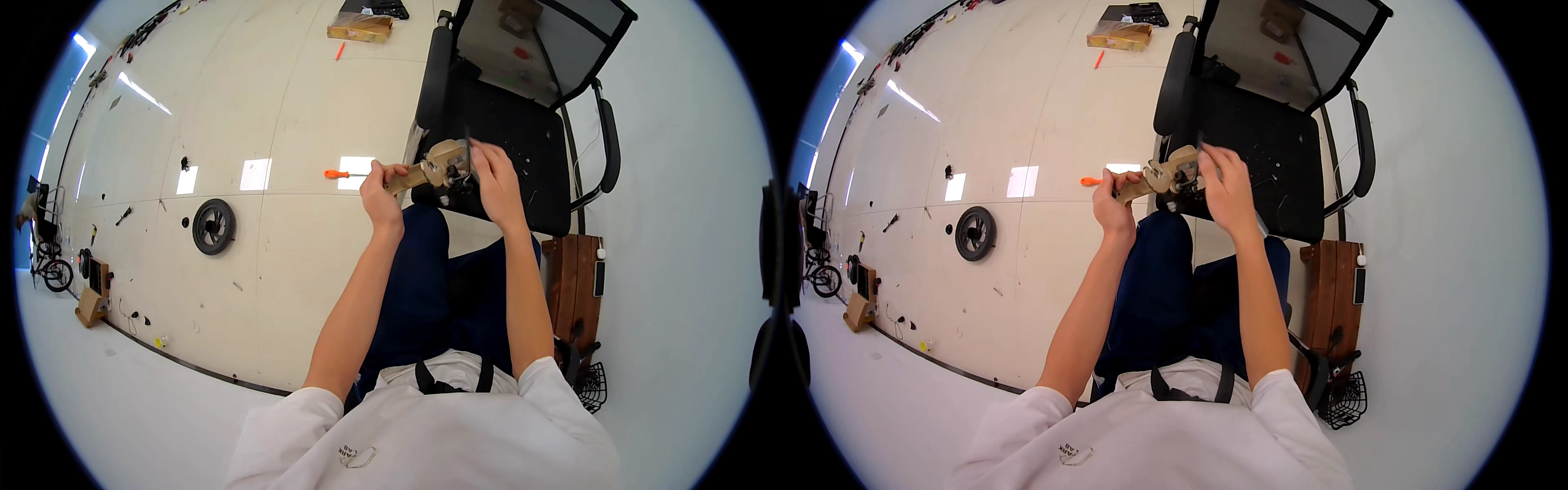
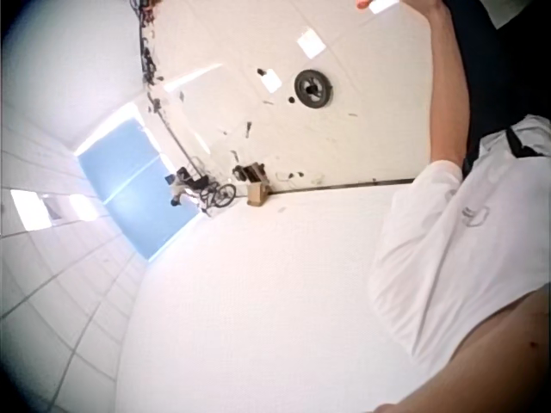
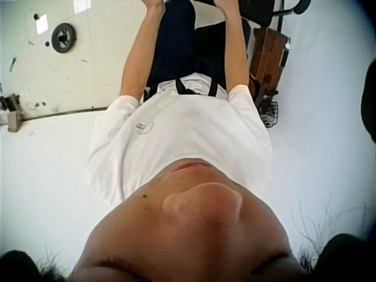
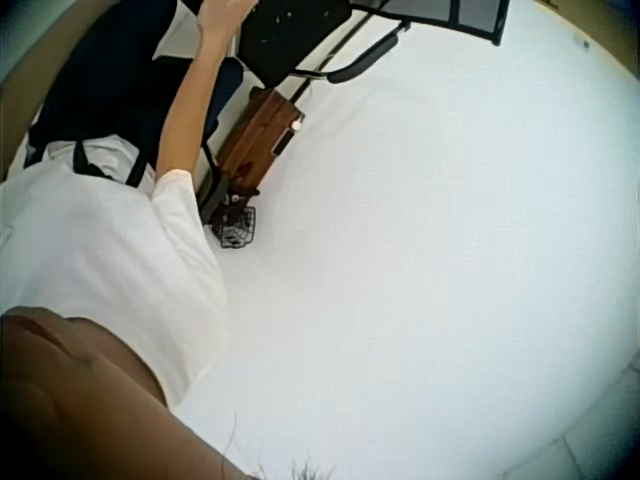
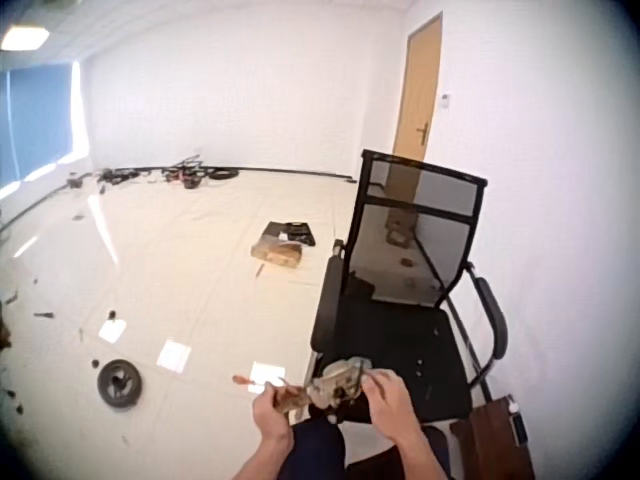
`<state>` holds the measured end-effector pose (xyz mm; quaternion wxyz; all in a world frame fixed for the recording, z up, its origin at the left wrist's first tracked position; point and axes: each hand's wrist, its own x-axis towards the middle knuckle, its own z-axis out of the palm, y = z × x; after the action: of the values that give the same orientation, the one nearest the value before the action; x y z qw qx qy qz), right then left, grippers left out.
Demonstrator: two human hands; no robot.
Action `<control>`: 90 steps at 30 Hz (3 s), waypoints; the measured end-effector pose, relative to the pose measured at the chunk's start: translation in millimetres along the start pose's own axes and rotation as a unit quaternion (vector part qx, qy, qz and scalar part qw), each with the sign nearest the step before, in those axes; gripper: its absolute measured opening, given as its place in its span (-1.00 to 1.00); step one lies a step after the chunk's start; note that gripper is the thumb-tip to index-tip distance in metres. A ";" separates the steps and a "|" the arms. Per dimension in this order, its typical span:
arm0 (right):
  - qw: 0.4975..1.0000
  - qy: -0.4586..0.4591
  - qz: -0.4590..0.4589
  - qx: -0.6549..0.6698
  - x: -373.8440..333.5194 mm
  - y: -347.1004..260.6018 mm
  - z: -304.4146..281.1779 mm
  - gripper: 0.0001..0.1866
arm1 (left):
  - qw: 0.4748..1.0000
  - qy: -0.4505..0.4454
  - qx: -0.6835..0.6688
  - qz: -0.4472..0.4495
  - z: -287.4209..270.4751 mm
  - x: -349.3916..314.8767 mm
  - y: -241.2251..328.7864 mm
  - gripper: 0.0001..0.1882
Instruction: The person assembles a beige mechanical component by hand, inserting and rotating a metal rod and adjusting internal parts. The person repeatedly manipulates the component, testing its movement and alignment while seated in a workshop.
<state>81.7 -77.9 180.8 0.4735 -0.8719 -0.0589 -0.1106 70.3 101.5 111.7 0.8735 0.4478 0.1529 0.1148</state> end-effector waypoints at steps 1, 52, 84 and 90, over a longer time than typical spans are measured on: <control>0.995 -0.041 0.014 0.086 6.3 -8.3 3.0 -0.59 | 1.000 -0.004 0.004 0.005 0.2 0.9 0.7 -0.56; 0.987 -0.094 0.010 0.133 1.5 -11.9 7.2 -0.53 | 0.998 0.038 -0.045 -0.036 3.2 1.7 3.6 -0.54; 0.979 0.109 0.127 0.118 -24.6 102.8 2.6 -0.76 | 0.984 -0.047 0.131 0.112 6.0 -4.7 -7.2 -0.56; 0.987 -0.021 0.156 0.025 -38.6 65.9 -8.9 -0.65 | 0.998 -0.003 0.031 0.045 2.7 -2.2 -17.8 -0.47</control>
<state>56.7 -121.1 122.3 0.5052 -0.8604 0.0650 -0.0161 70.4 88.6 99.0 0.8533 0.4819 0.1331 0.1479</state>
